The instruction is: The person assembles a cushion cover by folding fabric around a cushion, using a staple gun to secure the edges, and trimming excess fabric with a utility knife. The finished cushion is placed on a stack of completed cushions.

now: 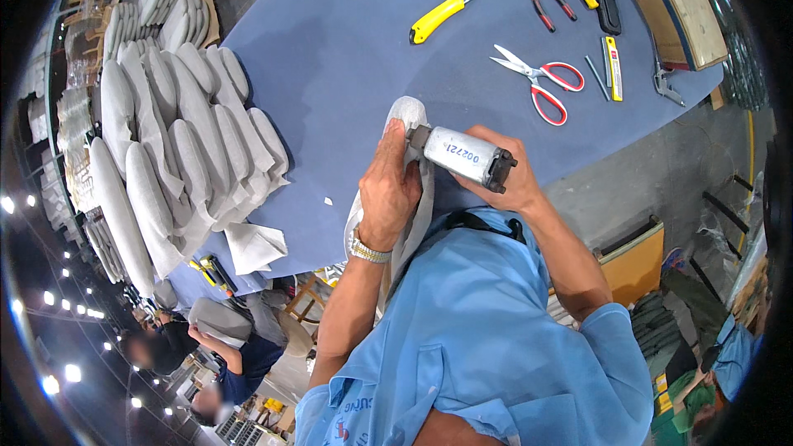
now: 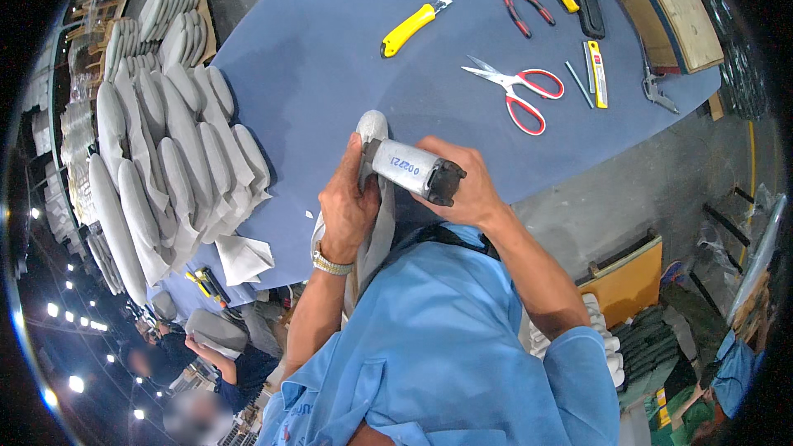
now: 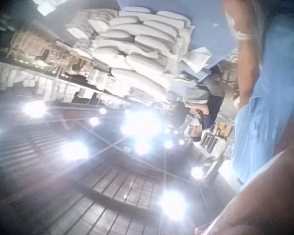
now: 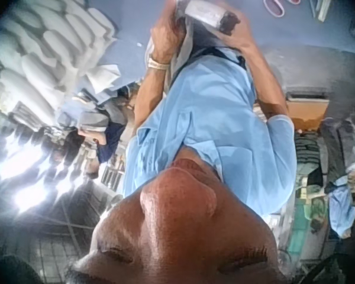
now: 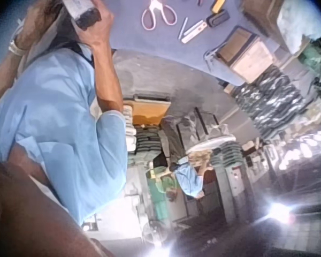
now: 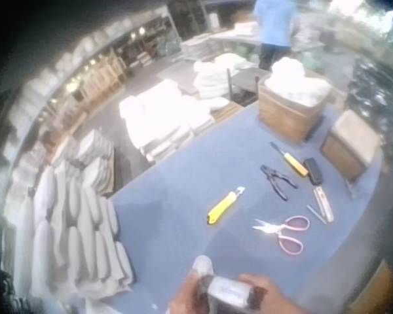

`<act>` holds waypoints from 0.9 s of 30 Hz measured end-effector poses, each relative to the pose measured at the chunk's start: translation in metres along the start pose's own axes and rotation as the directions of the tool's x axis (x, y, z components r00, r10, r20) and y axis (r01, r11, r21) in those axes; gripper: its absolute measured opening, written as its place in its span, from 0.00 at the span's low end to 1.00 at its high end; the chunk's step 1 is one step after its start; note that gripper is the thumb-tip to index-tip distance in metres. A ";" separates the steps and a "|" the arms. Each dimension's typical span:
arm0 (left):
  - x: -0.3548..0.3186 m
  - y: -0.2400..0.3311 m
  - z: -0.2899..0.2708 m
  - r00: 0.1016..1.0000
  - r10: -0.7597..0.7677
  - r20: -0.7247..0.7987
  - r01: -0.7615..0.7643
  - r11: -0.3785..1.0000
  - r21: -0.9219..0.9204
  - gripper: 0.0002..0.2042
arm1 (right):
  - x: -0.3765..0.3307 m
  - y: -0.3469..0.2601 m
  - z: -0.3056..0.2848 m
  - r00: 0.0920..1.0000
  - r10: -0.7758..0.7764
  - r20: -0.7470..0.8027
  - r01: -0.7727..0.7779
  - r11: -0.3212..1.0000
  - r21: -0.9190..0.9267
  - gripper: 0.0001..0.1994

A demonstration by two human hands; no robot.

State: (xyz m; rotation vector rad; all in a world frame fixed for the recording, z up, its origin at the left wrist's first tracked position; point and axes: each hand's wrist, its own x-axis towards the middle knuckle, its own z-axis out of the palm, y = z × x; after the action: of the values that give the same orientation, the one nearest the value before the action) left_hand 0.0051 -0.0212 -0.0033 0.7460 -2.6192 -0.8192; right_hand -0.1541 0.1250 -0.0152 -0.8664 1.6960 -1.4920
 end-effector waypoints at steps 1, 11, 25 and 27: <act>0.000 -0.001 0.001 1.000 0.010 -0.017 -0.010 1.000 -0.003 0.34 | 0.002 -0.003 0.000 1.000 0.006 0.022 -0.005 1.000 -0.025 0.18; 0.004 -0.001 -0.002 0.996 -0.087 0.004 0.087 0.996 -0.024 0.33 | 0.013 0.001 -0.002 0.994 -0.025 0.111 0.037 0.993 -0.108 0.16; 0.008 -0.002 0.001 0.995 -0.095 -0.004 0.095 0.995 -0.031 0.31 | 0.026 -0.007 -0.010 0.980 0.045 0.195 -0.021 0.992 -0.121 0.15; 0.007 -0.007 0.003 0.996 -0.090 -0.009 0.090 0.994 -0.069 0.31 | 0.026 -0.009 -0.009 0.983 0.037 0.181 -0.014 0.991 -0.130 0.15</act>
State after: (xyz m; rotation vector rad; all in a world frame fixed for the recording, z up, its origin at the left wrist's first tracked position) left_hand 0.0008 -0.0287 -0.0089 0.8527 -2.5491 -0.9215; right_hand -0.1750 0.1063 -0.0079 -1.0136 1.6729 -1.2558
